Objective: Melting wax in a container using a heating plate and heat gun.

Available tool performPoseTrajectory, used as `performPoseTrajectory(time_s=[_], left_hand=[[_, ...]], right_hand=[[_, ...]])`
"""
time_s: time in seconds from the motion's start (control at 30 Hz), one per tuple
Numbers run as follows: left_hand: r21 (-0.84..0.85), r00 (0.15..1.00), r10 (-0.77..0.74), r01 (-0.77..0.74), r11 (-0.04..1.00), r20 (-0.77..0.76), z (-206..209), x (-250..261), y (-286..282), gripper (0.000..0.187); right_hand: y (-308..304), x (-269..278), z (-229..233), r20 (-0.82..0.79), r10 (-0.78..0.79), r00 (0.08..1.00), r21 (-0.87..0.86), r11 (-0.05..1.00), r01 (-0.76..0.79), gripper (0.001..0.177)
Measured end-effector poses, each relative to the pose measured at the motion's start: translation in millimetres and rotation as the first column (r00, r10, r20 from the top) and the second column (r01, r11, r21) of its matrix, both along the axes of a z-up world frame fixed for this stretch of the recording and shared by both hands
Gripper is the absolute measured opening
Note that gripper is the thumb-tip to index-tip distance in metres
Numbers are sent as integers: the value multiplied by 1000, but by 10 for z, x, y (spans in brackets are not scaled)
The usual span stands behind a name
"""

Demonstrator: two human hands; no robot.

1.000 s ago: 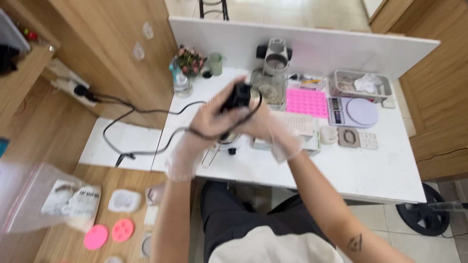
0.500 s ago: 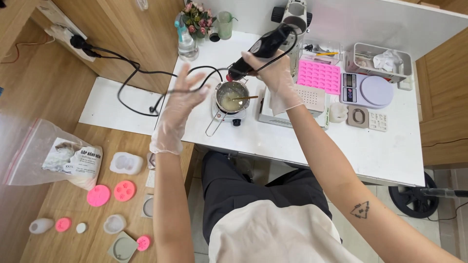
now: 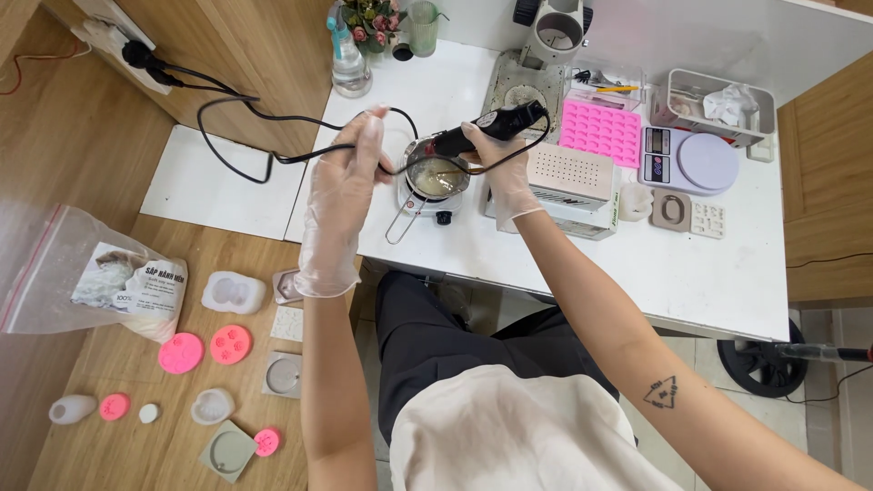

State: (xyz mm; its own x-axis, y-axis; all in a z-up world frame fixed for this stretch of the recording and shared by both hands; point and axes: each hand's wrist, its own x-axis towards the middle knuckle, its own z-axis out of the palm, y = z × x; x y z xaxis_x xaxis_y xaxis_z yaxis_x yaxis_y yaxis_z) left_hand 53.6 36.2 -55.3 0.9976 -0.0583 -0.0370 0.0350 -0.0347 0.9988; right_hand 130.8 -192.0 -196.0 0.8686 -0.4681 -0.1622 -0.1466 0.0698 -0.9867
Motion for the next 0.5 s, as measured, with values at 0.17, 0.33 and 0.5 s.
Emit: performPoseTrajectory(time_s=[0.17, 0.33, 0.5], left_hand=[[220, 976, 144, -178, 959, 163, -9, 34, 22, 39], [-68, 968, 220, -213, 975, 124, 202, -61, -42, 34], [-193, 970, 221, -199, 961, 99, 355, -90, 66, 50]], right_hand=[[60, 11, 51, -17, -44, 999, -17, 999, 44, 54], [166, 97, 362, -21, -71, 997, -63, 996, 70, 53], [224, 165, 469, 113, 156, 981, -204, 970, -131, 36]])
